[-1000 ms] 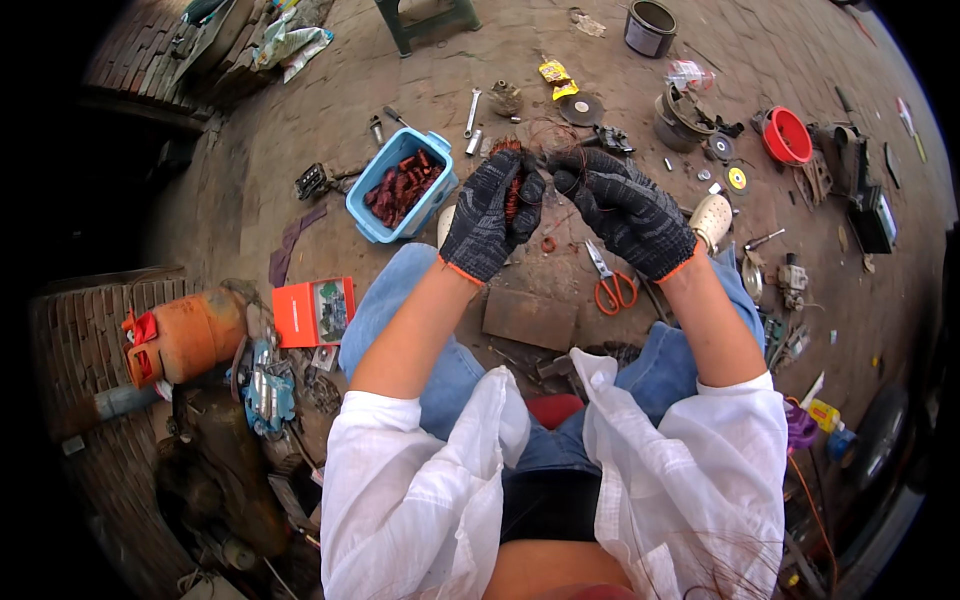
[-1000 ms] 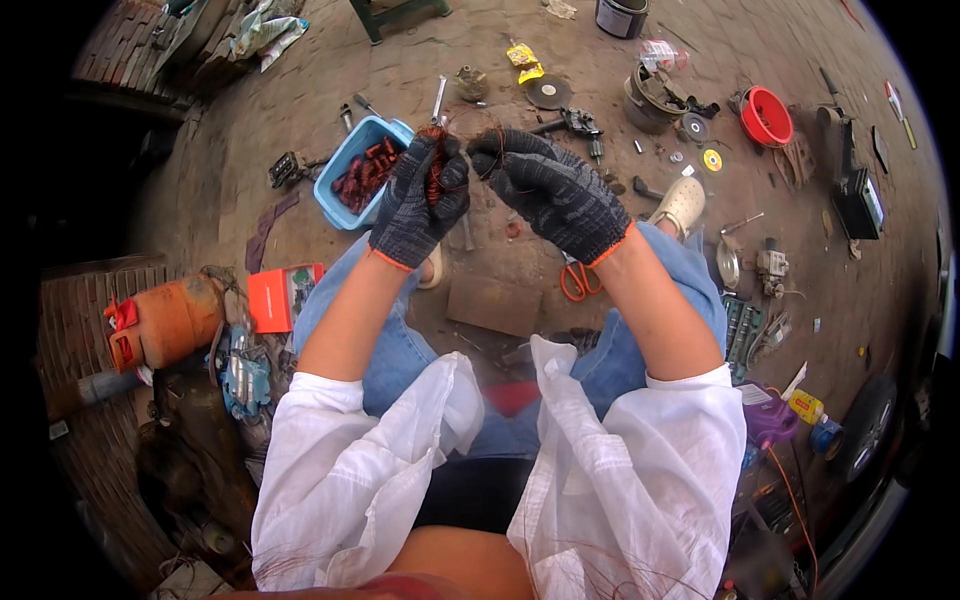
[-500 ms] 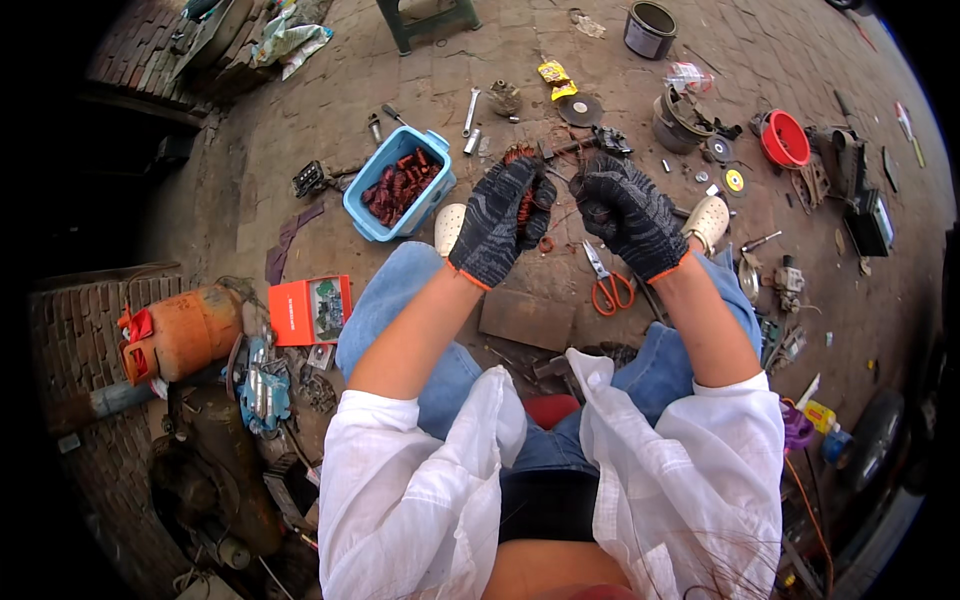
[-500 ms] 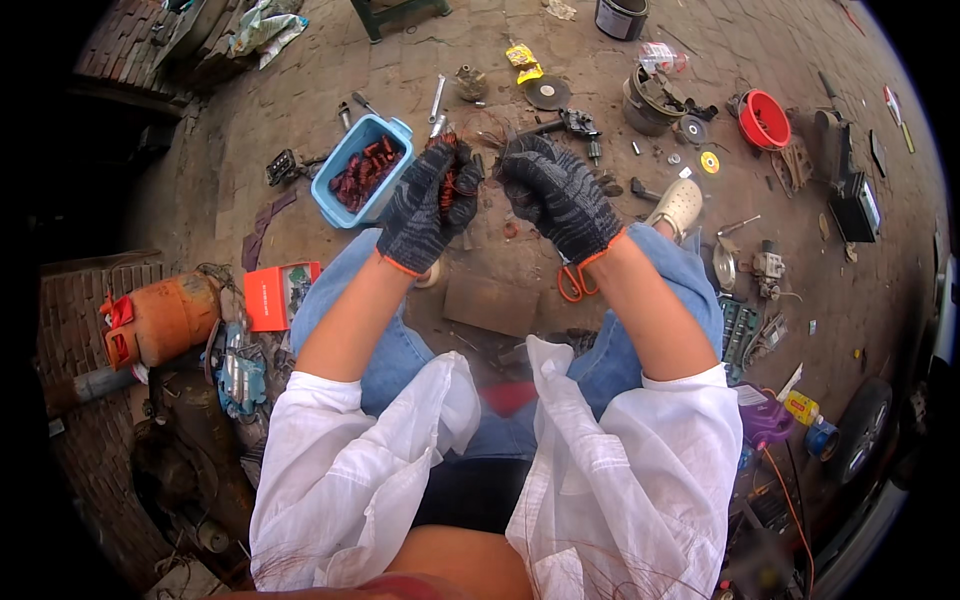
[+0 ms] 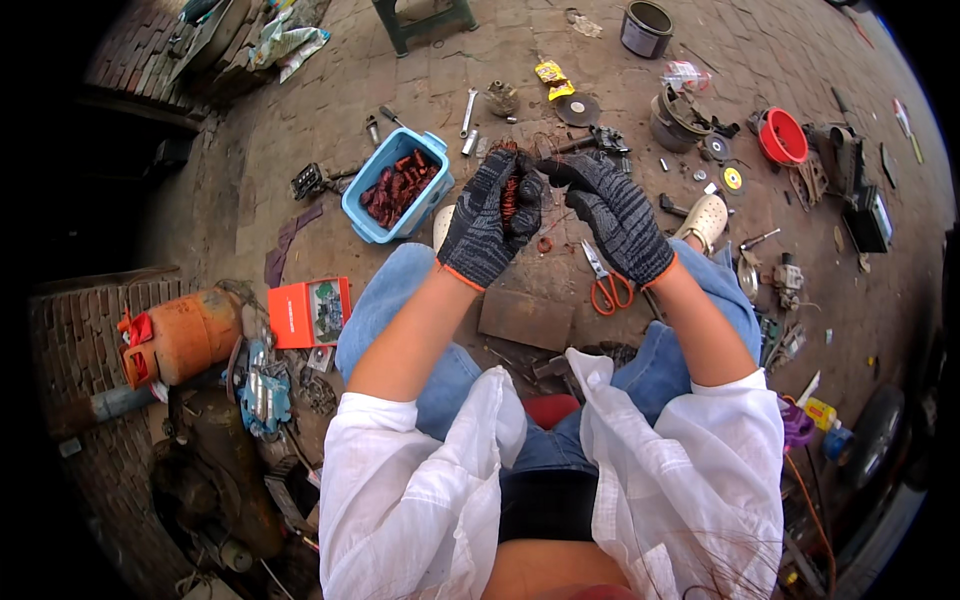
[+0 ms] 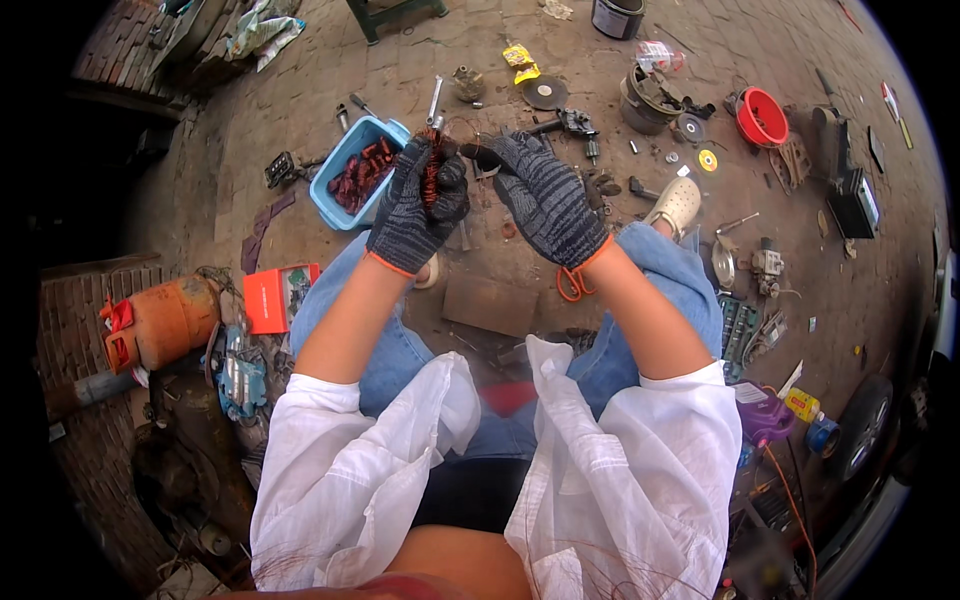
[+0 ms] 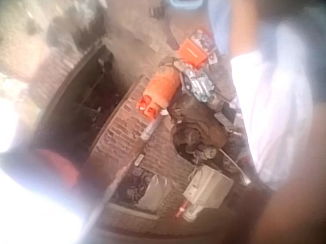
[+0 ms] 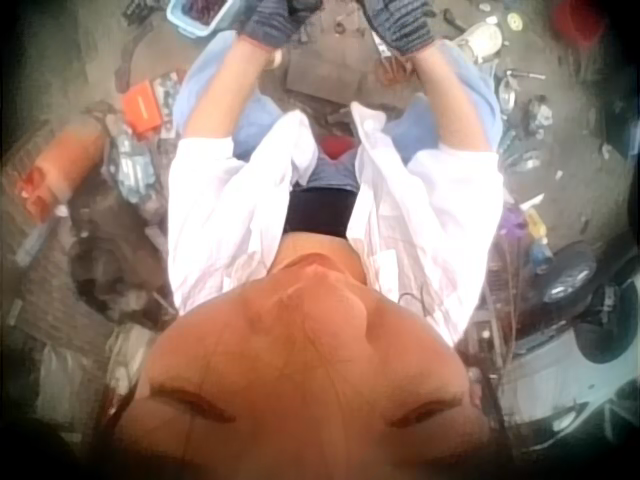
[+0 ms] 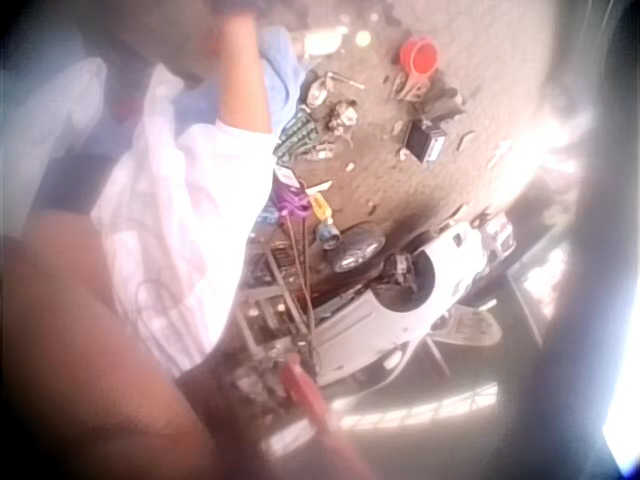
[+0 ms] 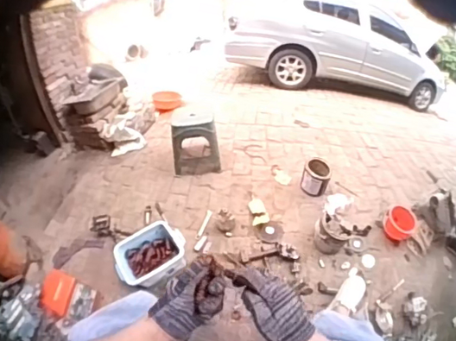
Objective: The person sits on the ground and winds copper wire around a small cylindrical object. They repeatedly wrap the wire by hand, occasionally adjusting the coil and the object's orientation.
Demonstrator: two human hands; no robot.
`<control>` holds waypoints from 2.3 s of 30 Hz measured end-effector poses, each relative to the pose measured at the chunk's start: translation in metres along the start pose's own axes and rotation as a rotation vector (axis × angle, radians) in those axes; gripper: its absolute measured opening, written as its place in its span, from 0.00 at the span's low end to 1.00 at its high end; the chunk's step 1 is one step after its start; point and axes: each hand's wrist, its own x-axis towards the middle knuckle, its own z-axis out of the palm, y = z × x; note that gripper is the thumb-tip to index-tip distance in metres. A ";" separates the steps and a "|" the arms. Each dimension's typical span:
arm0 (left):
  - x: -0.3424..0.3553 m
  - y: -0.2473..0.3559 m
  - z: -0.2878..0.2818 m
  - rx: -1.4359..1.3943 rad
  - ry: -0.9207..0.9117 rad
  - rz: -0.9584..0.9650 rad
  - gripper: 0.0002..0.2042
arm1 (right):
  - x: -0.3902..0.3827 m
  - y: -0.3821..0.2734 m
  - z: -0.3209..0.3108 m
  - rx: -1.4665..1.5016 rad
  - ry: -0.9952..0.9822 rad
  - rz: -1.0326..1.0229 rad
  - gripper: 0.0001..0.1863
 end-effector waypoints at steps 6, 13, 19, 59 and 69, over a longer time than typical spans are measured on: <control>-0.013 0.014 0.012 0.010 -0.117 -0.031 0.14 | 0.007 0.050 -0.036 -0.889 0.176 0.270 0.25; -0.025 0.029 0.007 0.369 -0.070 0.121 0.13 | 0.012 0.076 -0.081 -0.286 0.344 0.157 0.16; -0.024 0.026 0.004 0.430 -0.075 -0.004 0.13 | 0.014 0.020 -0.061 0.510 -0.016 0.109 0.17; -0.025 0.022 0.019 0.928 -0.022 -0.030 0.13 | 0.012 -0.002 -0.046 0.427 -0.101 0.086 0.11; -0.012 0.031 0.000 0.703 0.031 -0.025 0.11 | 0.007 0.000 -0.069 0.765 0.053 0.103 0.11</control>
